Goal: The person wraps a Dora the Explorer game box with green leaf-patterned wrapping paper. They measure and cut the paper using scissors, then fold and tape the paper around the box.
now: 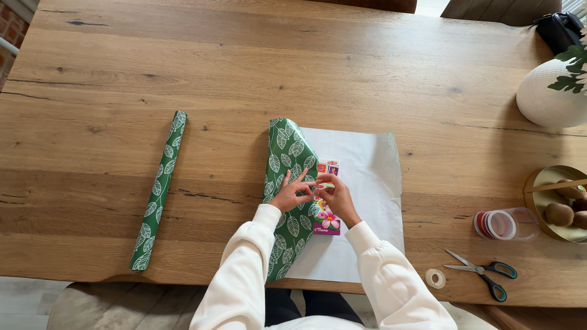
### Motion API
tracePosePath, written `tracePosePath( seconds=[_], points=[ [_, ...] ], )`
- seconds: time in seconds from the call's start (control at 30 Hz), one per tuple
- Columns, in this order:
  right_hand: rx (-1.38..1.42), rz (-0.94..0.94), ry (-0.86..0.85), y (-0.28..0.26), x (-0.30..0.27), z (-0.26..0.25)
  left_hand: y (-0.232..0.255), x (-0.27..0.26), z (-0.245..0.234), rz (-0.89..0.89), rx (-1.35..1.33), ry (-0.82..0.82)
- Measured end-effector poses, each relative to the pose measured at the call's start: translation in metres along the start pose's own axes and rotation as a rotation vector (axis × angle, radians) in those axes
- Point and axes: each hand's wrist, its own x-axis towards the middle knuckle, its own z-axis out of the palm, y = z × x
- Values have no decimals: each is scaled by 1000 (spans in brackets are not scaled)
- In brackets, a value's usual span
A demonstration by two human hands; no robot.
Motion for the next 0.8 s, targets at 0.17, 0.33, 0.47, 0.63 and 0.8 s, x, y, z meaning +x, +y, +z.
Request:
tracePosePath(
  seconds=[0.17, 0.33, 0.47, 0.63, 0.8],
  points=[
    [-206, -44, 47, -10, -3, 4, -5, 0, -1, 24, -25, -4],
    [-407, -98, 119, -19, -1, 2, -11, 2, -1, 40, -45, 3],
    [-566, -103, 275, -7, 7, -22, -13, 3, -1, 45, -57, 5],
    [-1099, -95, 687, 34, -8, -108, -11, 5, -7, 63, -196, 21],
    [-1049, 454, 720, 75, -49, -163, -6, 1, -10, 54, -466, 86]
  ],
)
